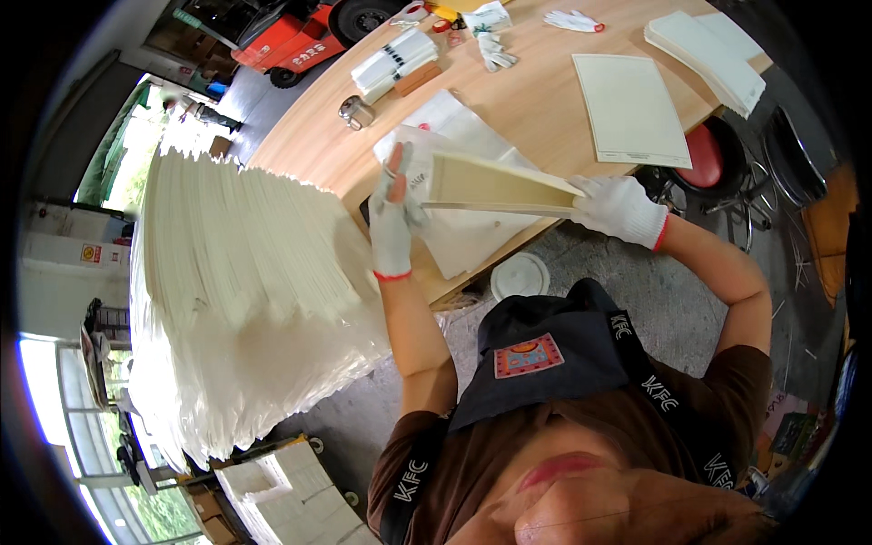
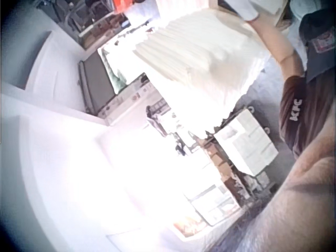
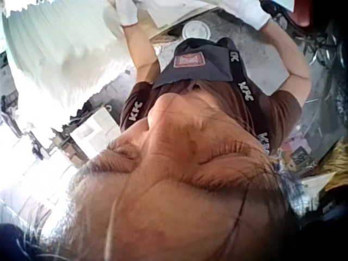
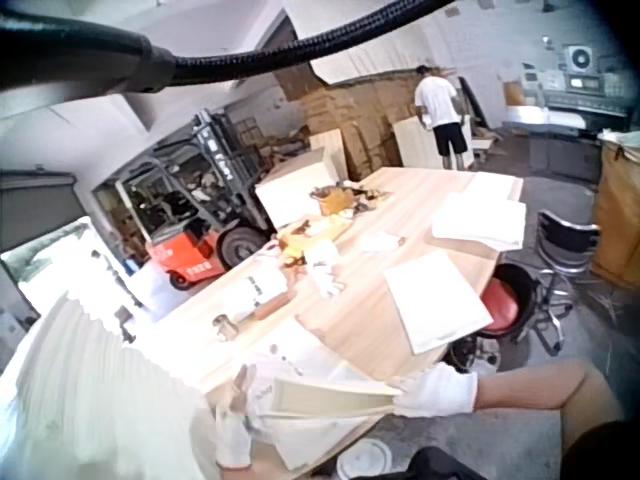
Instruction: The person repeatedly picks up white rectangular sheets from a stack and places them into a clear plastic bag on the table. The person handles the sheets one at a time and continues filling the bag.
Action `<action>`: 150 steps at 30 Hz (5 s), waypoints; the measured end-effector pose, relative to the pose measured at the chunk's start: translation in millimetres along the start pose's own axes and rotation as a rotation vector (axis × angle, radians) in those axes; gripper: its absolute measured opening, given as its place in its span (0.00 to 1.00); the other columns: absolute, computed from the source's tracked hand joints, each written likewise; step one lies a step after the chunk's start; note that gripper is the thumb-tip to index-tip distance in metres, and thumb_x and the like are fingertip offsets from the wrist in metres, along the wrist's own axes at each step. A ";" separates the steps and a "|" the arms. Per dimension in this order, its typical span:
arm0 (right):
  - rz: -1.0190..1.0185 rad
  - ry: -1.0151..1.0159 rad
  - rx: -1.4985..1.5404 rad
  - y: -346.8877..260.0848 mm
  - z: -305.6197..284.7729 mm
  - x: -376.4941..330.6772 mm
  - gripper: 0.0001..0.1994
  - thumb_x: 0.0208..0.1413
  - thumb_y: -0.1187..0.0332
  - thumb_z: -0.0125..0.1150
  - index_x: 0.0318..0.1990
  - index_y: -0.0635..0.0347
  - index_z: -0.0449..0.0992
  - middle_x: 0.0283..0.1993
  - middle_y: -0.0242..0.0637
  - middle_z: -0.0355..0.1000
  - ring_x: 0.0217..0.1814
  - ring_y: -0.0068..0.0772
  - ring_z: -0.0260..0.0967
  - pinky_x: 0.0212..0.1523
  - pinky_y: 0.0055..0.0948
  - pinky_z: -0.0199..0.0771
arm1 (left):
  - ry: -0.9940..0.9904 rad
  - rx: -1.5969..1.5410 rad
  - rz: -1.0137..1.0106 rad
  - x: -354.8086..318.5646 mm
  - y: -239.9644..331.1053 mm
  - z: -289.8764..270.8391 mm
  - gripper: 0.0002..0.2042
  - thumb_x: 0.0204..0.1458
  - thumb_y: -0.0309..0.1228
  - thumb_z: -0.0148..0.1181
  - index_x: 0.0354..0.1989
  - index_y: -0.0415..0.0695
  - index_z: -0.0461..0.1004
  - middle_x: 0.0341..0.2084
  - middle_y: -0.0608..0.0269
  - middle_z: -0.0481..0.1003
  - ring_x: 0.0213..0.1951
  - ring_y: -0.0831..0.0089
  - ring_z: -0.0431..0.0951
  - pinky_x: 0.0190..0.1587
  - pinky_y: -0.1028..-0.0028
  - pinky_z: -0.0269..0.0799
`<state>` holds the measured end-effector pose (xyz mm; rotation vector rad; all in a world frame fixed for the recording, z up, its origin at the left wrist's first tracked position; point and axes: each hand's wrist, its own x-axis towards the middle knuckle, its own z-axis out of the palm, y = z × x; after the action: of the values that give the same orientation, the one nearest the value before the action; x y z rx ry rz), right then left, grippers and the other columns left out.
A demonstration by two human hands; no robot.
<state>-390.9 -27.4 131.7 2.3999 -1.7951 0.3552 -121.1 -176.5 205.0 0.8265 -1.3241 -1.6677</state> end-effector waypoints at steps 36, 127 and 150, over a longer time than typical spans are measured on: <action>0.427 -0.325 -0.075 -46.2 118.1 3.8 0.08 0.46 0.67 0.52 0.33 0.58 0.71 0.21 0.40 0.73 0.23 0.41 0.74 0.19 0.38 0.71 | 0.302 1.229 0.286 -114.0 -205.9 -89.0 0.05 0.40 0.25 0.59 0.23 0.44 0.67 0.20 0.59 0.68 0.24 0.60 0.70 0.26 0.63 0.66; 0.706 -0.436 0.861 -21.1 153.3 82.1 0.24 0.54 0.47 0.45 0.43 0.57 0.76 0.42 0.47 0.74 0.41 0.41 0.72 0.44 0.34 0.71 | -0.005 0.169 -0.012 82.3 -107.2 -47.9 0.09 0.55 0.26 0.52 0.45 0.44 0.68 0.36 0.65 0.72 0.33 0.81 0.70 0.35 0.80 0.67; 0.784 -0.061 -0.324 178.0 184.4 -75.5 0.33 0.48 0.73 0.50 0.64 0.50 0.50 0.69 0.44 0.41 0.71 0.50 0.39 0.65 0.56 0.43 | -0.294 0.567 -0.164 32.3 -217.6 11.2 0.11 0.58 0.31 0.49 0.46 0.40 0.68 0.38 0.62 0.72 0.32 0.78 0.72 0.31 0.77 0.70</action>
<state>-560.6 -52.4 -73.1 1.4360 -2.5234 0.0407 -189.7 -179.3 -4.2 1.0613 -2.0354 -1.5962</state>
